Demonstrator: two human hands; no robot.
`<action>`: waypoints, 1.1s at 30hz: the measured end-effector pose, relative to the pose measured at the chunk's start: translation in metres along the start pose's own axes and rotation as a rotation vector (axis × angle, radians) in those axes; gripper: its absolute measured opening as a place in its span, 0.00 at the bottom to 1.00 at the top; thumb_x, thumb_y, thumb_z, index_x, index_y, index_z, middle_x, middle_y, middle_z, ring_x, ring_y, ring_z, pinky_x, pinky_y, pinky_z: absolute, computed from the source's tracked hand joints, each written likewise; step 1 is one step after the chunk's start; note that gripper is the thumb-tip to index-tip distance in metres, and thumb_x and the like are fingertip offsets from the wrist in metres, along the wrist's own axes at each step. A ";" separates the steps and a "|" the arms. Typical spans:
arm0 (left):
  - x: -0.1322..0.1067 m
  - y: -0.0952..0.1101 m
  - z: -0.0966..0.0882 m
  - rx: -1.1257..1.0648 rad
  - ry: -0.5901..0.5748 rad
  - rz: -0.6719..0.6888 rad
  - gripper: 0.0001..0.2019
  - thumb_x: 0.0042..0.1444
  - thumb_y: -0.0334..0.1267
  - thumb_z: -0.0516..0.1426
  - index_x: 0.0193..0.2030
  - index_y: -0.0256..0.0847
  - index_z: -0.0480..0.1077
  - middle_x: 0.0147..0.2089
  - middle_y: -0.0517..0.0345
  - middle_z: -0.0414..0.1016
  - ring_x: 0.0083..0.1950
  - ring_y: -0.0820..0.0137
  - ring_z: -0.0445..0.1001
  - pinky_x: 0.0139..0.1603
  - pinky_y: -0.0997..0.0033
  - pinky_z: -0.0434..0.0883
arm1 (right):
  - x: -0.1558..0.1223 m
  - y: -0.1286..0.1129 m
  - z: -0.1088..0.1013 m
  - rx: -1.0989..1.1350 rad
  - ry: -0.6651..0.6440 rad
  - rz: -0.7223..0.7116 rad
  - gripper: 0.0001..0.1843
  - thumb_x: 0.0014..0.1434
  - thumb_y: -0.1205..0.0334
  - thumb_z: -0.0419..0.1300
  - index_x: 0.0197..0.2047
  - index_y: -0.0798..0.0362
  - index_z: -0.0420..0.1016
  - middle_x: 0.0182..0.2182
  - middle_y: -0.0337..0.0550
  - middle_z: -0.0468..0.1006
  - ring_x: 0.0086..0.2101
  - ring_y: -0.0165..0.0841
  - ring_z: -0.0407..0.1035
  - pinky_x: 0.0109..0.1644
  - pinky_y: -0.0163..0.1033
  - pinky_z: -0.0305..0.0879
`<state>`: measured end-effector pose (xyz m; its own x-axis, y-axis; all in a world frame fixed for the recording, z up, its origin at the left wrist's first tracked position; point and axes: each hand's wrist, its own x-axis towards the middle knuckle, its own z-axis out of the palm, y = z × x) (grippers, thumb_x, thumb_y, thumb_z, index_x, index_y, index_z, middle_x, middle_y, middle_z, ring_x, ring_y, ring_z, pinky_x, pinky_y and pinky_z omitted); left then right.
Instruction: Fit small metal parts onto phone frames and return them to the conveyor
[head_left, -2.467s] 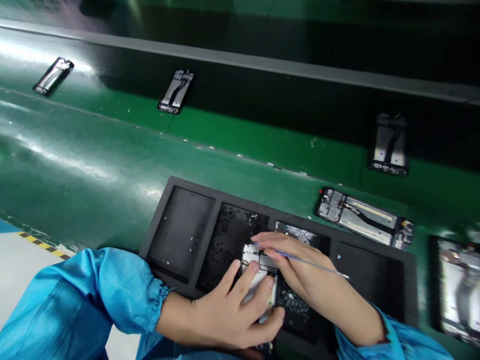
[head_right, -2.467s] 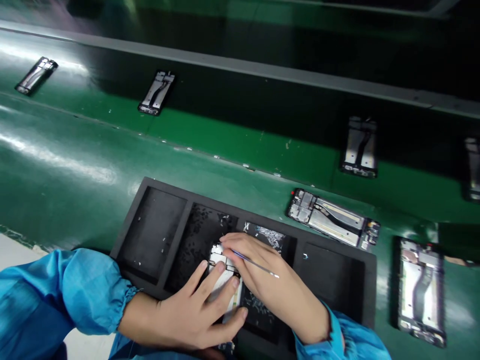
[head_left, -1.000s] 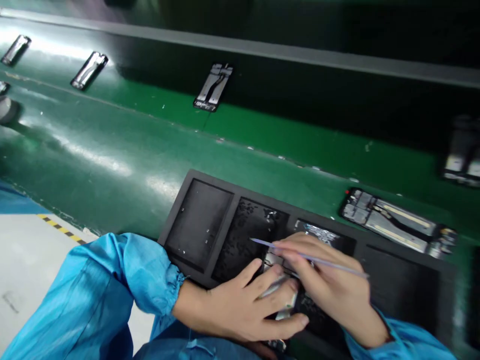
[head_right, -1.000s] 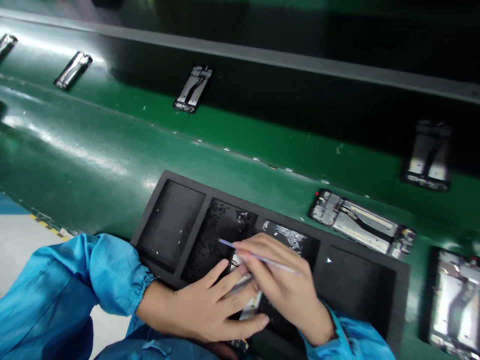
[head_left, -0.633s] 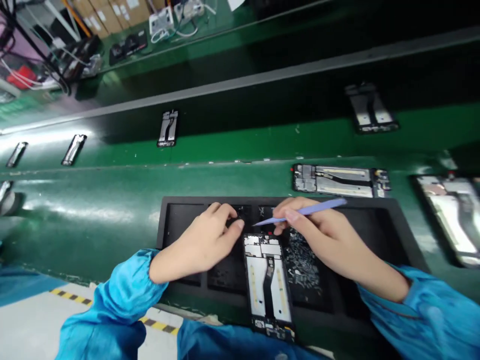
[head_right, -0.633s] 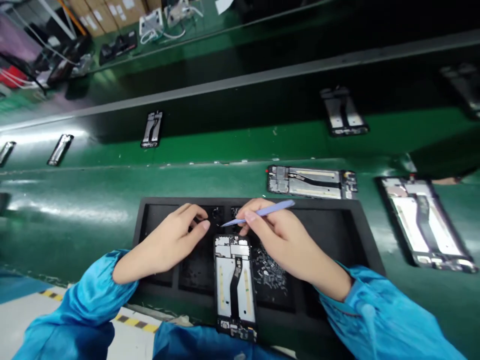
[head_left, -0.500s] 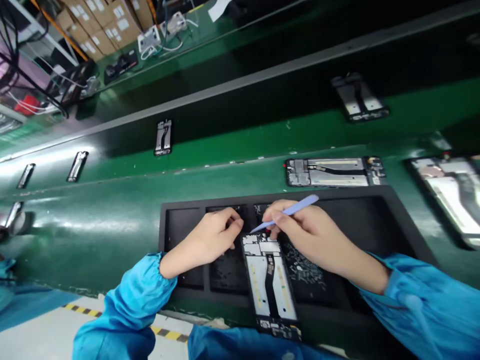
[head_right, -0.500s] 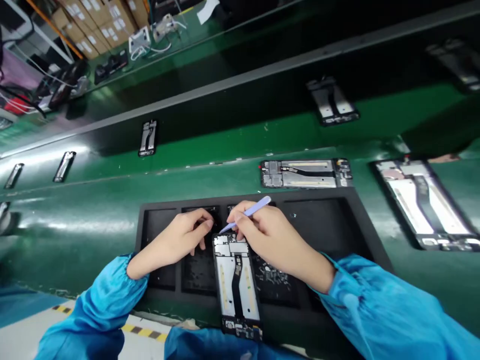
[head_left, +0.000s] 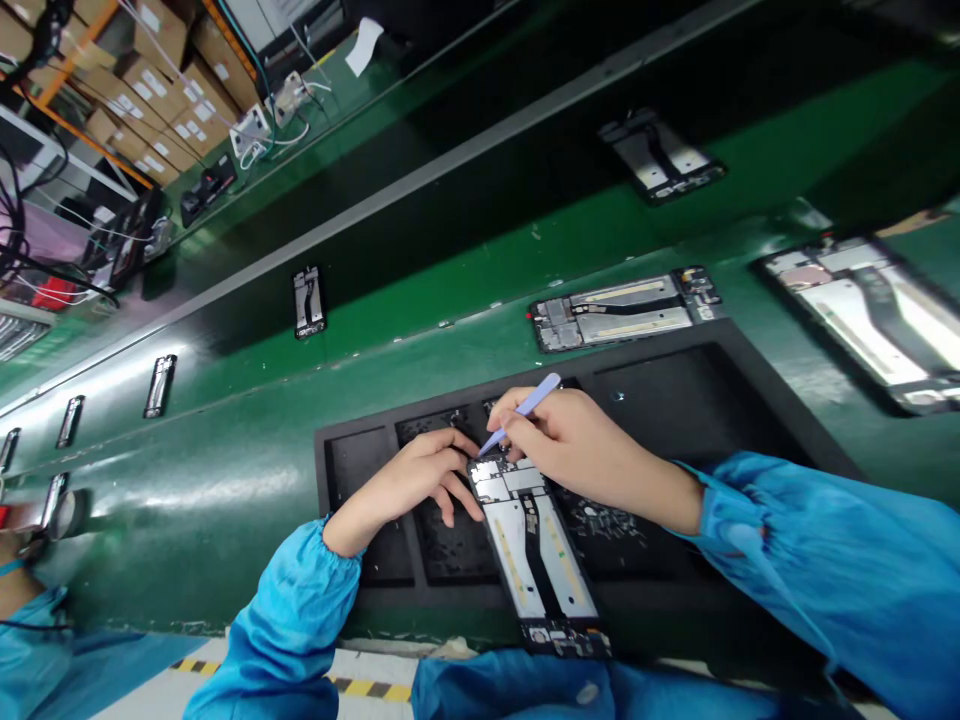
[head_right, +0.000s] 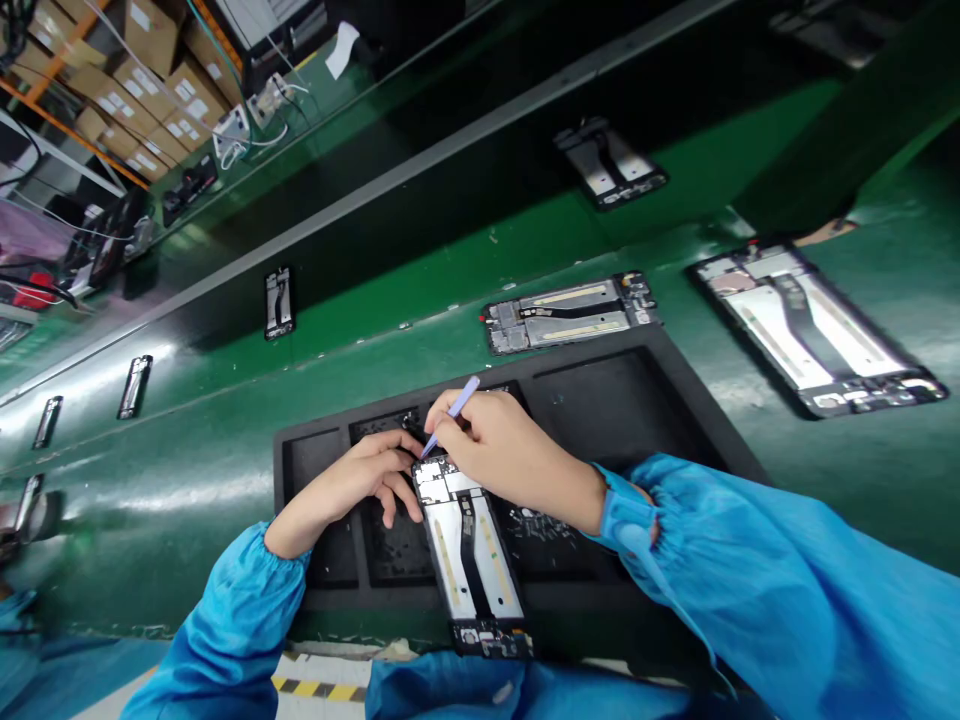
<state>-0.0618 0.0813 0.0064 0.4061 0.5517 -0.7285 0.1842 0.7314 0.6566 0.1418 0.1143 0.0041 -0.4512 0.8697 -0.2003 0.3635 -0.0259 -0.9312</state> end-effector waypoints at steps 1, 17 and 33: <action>0.000 -0.001 0.000 -0.004 -0.002 0.000 0.13 0.54 0.36 0.52 0.46 0.37 0.63 0.28 0.57 0.73 0.26 0.62 0.81 0.16 0.76 0.72 | 0.000 -0.001 -0.001 -0.006 -0.001 -0.015 0.10 0.60 0.62 0.54 0.33 0.51 0.76 0.27 0.40 0.79 0.22 0.31 0.69 0.25 0.36 0.59; 0.000 -0.002 0.001 0.014 0.015 0.045 0.09 0.54 0.35 0.56 0.42 0.36 0.64 0.29 0.59 0.73 0.25 0.67 0.80 0.21 0.75 0.76 | 0.009 0.000 -0.014 0.075 -0.227 -0.120 0.10 0.64 0.57 0.54 0.37 0.52 0.73 0.26 0.38 0.76 0.25 0.32 0.71 0.27 0.36 0.61; 0.003 -0.015 0.001 0.057 0.048 0.142 0.19 0.48 0.46 0.63 0.40 0.39 0.62 0.26 0.65 0.71 0.23 0.67 0.79 0.17 0.78 0.72 | 0.024 0.011 -0.008 0.392 -0.232 0.055 0.14 0.56 0.51 0.66 0.32 0.55 0.73 0.22 0.36 0.74 0.21 0.28 0.71 0.27 0.35 0.73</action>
<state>-0.0627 0.0722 -0.0054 0.3885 0.6675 -0.6352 0.1792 0.6214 0.7627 0.1416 0.1384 -0.0088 -0.6266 0.7294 -0.2744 0.0767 -0.2927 -0.9531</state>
